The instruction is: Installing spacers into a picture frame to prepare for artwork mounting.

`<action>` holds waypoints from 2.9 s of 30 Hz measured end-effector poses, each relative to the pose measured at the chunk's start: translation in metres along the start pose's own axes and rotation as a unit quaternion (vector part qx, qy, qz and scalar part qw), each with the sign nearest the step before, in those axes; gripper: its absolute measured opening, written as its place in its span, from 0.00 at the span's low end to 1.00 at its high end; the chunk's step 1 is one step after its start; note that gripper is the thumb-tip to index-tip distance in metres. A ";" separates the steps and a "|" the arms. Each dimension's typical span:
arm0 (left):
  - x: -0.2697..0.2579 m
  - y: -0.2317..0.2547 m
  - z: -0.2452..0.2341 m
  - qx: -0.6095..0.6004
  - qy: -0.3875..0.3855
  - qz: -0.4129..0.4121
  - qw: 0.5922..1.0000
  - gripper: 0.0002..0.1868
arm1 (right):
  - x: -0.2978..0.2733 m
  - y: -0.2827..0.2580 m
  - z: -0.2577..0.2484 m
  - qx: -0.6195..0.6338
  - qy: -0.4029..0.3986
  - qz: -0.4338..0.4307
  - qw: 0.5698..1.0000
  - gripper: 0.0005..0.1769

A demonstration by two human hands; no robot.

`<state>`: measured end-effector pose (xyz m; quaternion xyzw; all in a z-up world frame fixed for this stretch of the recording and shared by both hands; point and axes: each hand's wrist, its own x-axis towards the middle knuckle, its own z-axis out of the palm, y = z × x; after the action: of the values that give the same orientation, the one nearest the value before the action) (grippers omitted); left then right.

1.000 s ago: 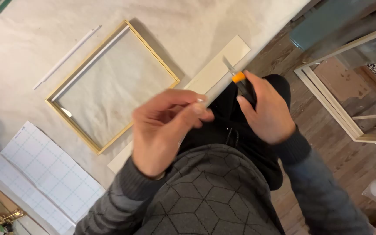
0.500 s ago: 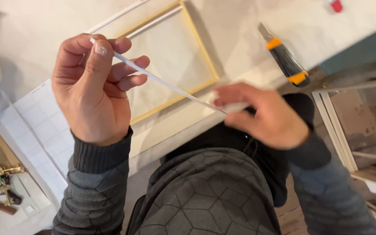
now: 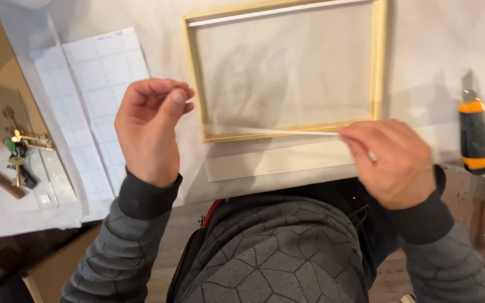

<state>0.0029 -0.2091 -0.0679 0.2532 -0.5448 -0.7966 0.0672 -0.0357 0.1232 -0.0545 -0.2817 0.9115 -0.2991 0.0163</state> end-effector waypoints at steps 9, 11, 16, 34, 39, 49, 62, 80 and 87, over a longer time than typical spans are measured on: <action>-0.027 -0.024 -0.036 0.568 -0.138 0.289 0.758 0.17 | 0.014 0.017 0.011 -0.045 -0.068 0.024 0.996 0.05; -0.029 -0.024 -0.035 0.583 -0.148 0.285 0.747 0.18 | 0.021 0.011 0.013 -0.046 -0.070 0.018 0.996 0.05; -0.027 -0.031 -0.035 0.607 -0.162 0.267 0.731 0.20 | 0.023 0.015 0.012 -0.053 -0.074 0.016 0.996 0.08; -0.022 -0.038 -0.039 0.634 -0.182 0.328 0.677 0.07 | 0.012 0.038 0.009 -0.106 -0.063 0.004 0.992 0.11; -0.024 -0.041 -0.040 0.643 -0.175 0.301 0.682 0.08 | 0.010 0.046 -0.009 -0.141 -0.064 0.001 0.988 0.18; -0.028 -0.038 -0.039 0.680 -0.163 0.290 0.653 0.08 | -0.010 0.065 -0.005 -0.152 -0.034 -0.004 0.988 0.13; -0.030 -0.038 -0.037 0.680 -0.158 0.288 0.656 0.09 | -0.011 0.067 -0.005 -0.030 -0.040 0.051 0.997 0.07; -0.030 -0.034 -0.031 0.651 -0.137 0.281 0.692 0.13 | -0.016 0.067 -0.001 -0.006 -0.046 0.071 0.996 0.06; -0.030 -0.034 -0.029 0.621 -0.126 0.268 0.726 0.19 | -0.023 0.070 0.003 -0.044 -0.028 0.075 0.996 0.05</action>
<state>0.0485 -0.2079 -0.0971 -0.0213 -0.9664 -0.2535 0.0365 -0.0514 0.1798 -0.0989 -0.2215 0.9415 -0.2488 0.0513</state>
